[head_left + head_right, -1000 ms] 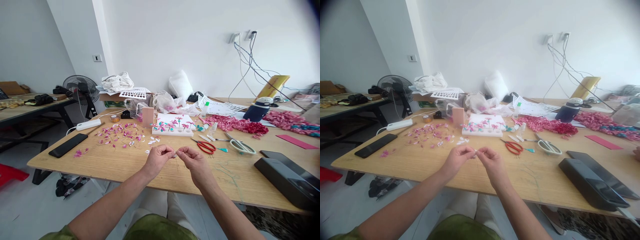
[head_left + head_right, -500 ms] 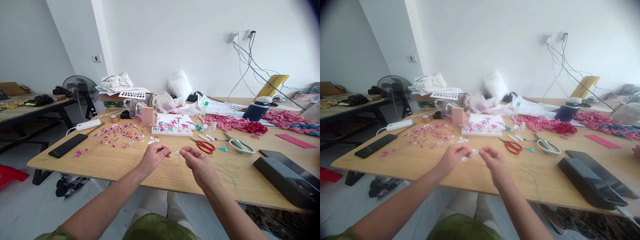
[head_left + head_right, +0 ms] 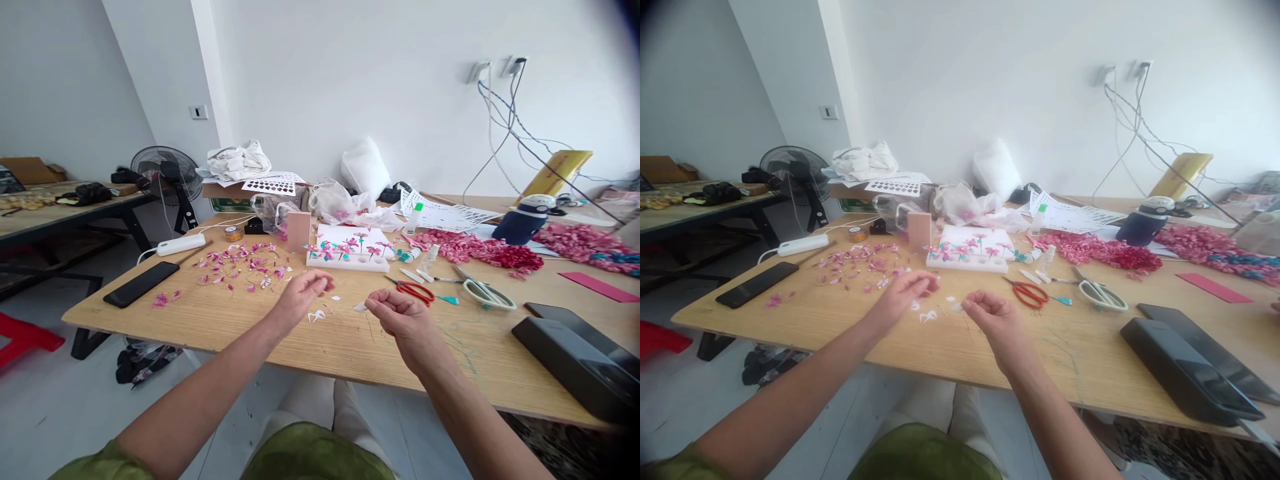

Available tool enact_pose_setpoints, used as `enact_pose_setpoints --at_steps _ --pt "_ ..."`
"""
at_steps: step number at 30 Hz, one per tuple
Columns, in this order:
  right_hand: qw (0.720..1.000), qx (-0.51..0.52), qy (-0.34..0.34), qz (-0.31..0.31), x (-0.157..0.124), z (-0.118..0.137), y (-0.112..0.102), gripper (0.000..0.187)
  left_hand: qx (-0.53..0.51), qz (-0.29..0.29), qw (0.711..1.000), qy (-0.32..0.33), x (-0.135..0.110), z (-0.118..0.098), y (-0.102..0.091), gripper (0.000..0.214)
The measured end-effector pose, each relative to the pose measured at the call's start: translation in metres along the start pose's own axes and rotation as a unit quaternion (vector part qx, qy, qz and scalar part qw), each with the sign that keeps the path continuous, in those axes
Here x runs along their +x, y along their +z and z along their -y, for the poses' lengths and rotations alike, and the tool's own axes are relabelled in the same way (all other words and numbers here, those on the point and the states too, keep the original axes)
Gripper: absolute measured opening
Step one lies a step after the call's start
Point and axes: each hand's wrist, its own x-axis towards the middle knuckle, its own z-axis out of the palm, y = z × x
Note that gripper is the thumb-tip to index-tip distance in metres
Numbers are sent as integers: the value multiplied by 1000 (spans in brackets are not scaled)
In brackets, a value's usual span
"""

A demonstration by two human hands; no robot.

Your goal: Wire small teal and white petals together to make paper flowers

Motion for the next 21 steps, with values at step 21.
enact_pose_setpoints --at_steps 21 --pt "997 -4 -29 -71 -5 -4 12 23 -60 8 997 -54 -14 -12 42 15"
